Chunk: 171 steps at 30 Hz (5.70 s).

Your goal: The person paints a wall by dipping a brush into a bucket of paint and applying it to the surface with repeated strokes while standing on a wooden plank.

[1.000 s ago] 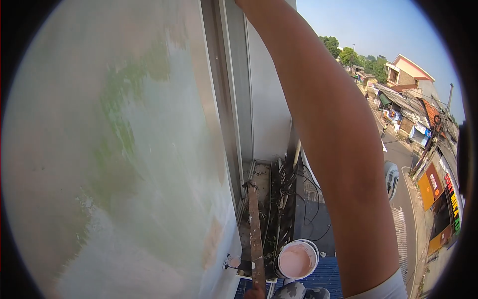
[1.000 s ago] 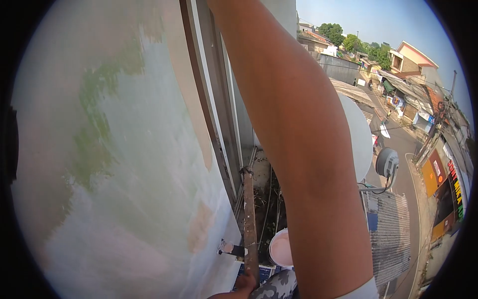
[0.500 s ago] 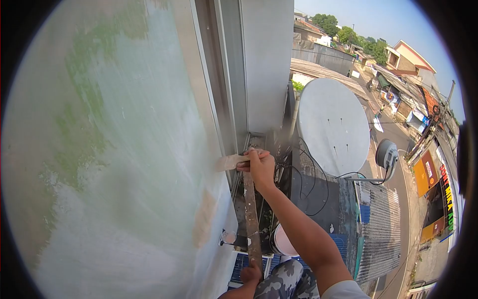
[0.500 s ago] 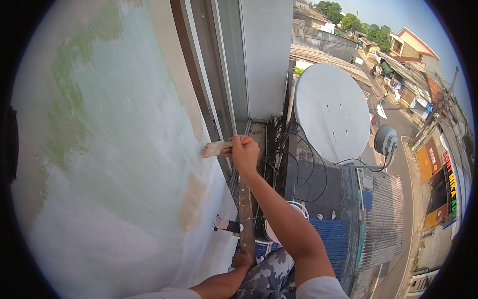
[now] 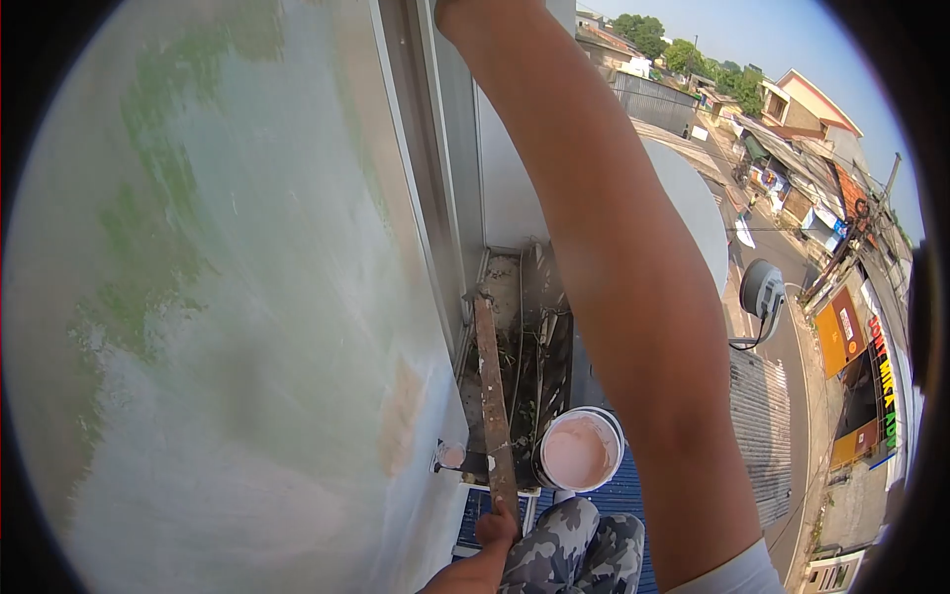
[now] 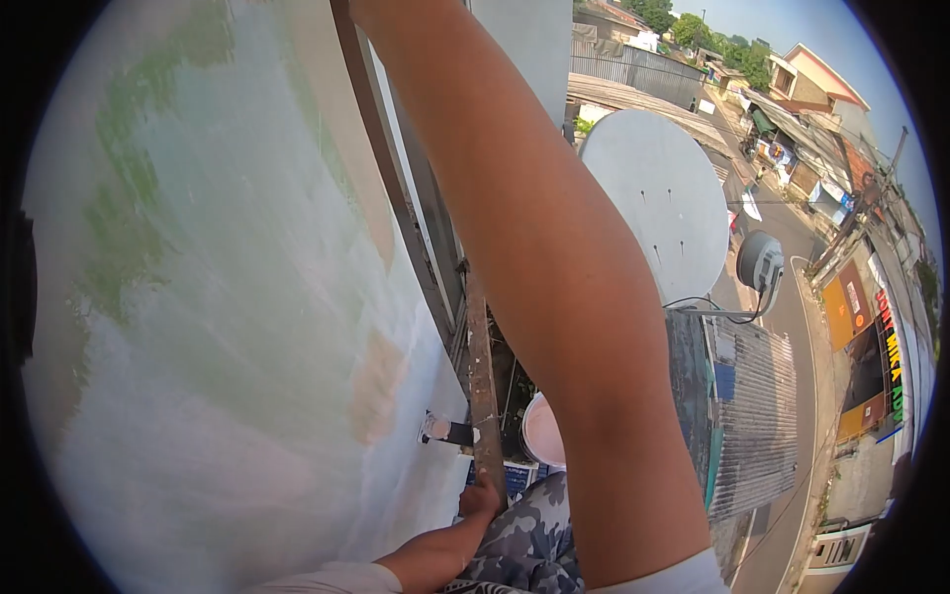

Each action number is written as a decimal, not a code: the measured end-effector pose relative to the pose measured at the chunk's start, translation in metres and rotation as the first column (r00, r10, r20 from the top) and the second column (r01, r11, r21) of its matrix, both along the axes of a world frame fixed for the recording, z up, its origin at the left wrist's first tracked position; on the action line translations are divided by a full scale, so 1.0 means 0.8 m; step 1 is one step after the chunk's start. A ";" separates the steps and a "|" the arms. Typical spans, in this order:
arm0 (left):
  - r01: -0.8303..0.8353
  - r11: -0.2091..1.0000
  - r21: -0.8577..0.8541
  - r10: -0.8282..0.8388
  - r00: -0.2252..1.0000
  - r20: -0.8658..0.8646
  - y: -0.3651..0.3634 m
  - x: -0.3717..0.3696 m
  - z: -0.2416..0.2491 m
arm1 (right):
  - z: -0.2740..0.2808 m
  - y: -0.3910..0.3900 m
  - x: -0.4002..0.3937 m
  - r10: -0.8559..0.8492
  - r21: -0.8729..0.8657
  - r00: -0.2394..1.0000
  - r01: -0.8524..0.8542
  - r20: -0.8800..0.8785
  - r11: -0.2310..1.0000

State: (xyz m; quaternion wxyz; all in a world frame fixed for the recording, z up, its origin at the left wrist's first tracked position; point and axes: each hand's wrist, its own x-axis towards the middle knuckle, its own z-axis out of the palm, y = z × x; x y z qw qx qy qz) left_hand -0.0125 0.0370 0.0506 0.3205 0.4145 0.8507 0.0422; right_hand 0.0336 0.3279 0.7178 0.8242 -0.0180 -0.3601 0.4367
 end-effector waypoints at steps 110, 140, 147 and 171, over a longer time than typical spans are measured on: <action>0.023 1.000 -0.003 -0.023 0.999 -0.026 -0.001 -0.001 -0.038 | -0.580 -0.242 0.241 -0.097 -0.661 0.771 0.596 0.629 0.455; 0.008 1.000 -0.004 -0.008 1.000 0.005 -0.003 -0.001 -0.031 | -0.658 -0.337 0.240 0.085 -0.535 0.529 0.838 0.845 0.109; 0.036 0.998 -0.053 -0.034 0.998 0.046 -0.005 -0.006 -0.038 | -0.703 -0.385 0.259 -0.270 -0.807 0.804 0.576 0.530 0.128; 0.176 0.975 -0.137 -0.154 0.976 0.156 -0.023 -0.017 0.011 | -0.331 -0.108 0.097 -0.004 -0.456 0.990 -0.062 -0.141 0.888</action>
